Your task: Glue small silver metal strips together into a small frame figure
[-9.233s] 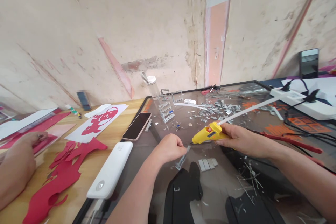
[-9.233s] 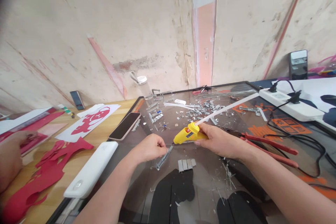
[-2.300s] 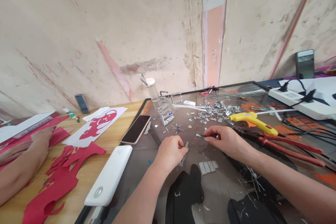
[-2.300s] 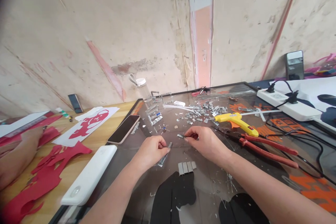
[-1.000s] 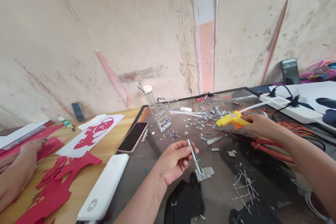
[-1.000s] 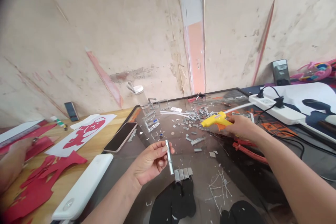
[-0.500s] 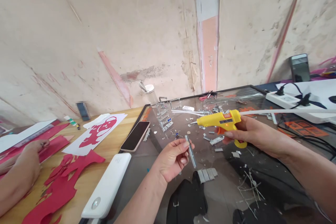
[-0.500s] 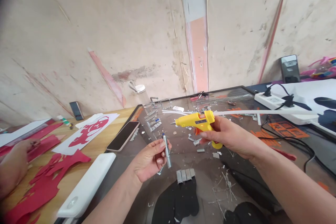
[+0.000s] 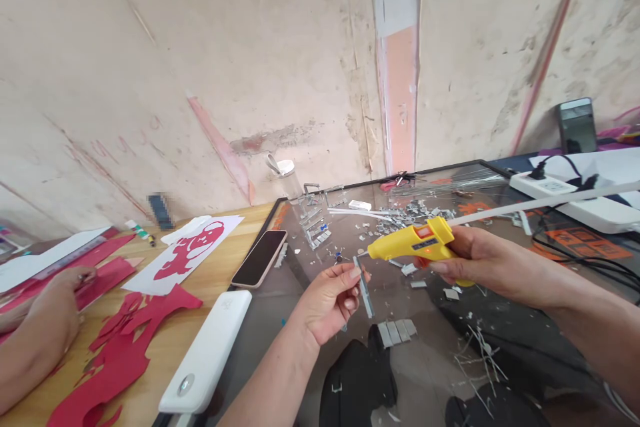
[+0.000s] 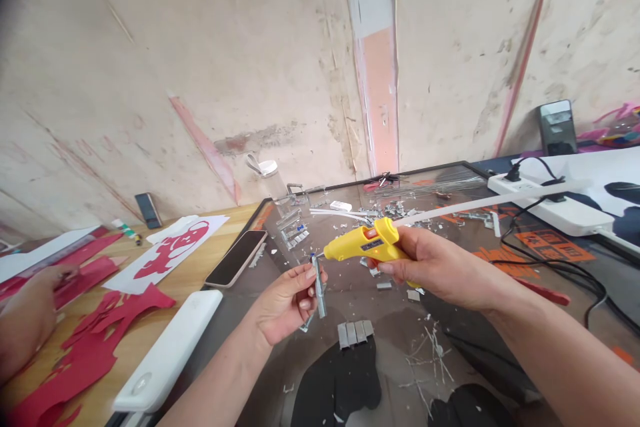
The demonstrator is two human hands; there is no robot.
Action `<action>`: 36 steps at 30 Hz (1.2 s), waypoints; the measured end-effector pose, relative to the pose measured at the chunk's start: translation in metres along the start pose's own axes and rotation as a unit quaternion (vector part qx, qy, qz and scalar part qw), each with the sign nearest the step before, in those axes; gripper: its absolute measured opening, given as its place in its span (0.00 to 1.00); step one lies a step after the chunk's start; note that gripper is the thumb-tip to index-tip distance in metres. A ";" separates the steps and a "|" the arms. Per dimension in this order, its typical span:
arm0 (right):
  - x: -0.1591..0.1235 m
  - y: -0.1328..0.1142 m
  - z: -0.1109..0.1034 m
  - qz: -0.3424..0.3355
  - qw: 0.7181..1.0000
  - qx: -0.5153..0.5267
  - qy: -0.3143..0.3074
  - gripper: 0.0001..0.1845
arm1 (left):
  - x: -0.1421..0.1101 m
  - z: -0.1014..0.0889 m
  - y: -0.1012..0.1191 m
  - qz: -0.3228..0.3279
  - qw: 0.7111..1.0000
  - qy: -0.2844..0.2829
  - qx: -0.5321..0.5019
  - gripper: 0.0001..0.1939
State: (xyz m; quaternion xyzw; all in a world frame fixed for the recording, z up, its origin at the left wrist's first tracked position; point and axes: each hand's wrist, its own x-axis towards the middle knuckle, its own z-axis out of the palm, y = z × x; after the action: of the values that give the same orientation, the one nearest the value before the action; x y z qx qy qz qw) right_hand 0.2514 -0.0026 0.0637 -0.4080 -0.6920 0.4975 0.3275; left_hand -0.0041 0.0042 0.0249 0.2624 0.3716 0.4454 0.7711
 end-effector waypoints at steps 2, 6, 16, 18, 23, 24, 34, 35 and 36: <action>0.000 0.001 0.000 0.001 1.000 0.003 0.001 0.21 | 0.000 0.000 0.000 0.001 1.000 0.003 0.004 0.09; 0.001 0.002 0.001 0.006 1.000 0.008 0.013 0.22 | 0.000 0.000 0.000 0.002 1.000 0.003 0.009 0.09; 0.001 0.003 0.000 -0.012 1.000 -0.015 -0.009 0.15 | 0.000 -0.001 -0.001 0.002 1.000 0.008 0.015 0.09; 0.001 0.004 -0.001 -0.013 1.000 -0.016 -0.005 0.16 | 0.000 0.000 0.000 -0.001 1.000 0.010 0.016 0.09; 0.000 0.002 -0.004 0.002 1.000 -0.015 -0.002 0.21 | 0.000 0.000 0.001 -0.004 1.000 -0.005 0.024 0.10; -0.001 0.001 -0.004 0.002 1.000 -0.011 0.000 0.21 | -0.001 -0.001 0.001 -0.004 1.000 -0.009 0.026 0.11; 0.000 0.004 -0.035 0.055 0.976 0.120 0.171 0.15 | -0.005 0.000 0.002 -0.016 0.997 -0.059 0.042 0.12; 0.000 0.009 -0.043 0.078 0.971 0.102 0.203 0.15 | -0.005 0.000 0.001 -0.015 0.997 -0.058 0.040 0.12; 0.000 0.014 -0.052 0.091 0.965 0.077 0.232 0.15 | -0.005 0.000 0.001 -0.013 0.998 -0.055 0.037 0.12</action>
State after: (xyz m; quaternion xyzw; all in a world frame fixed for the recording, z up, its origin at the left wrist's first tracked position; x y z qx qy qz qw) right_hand 0.2992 0.0212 0.0651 -0.5470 -0.5169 0.4683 0.4629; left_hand -0.0066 0.0004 0.0277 0.3098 0.3479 0.4061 0.7862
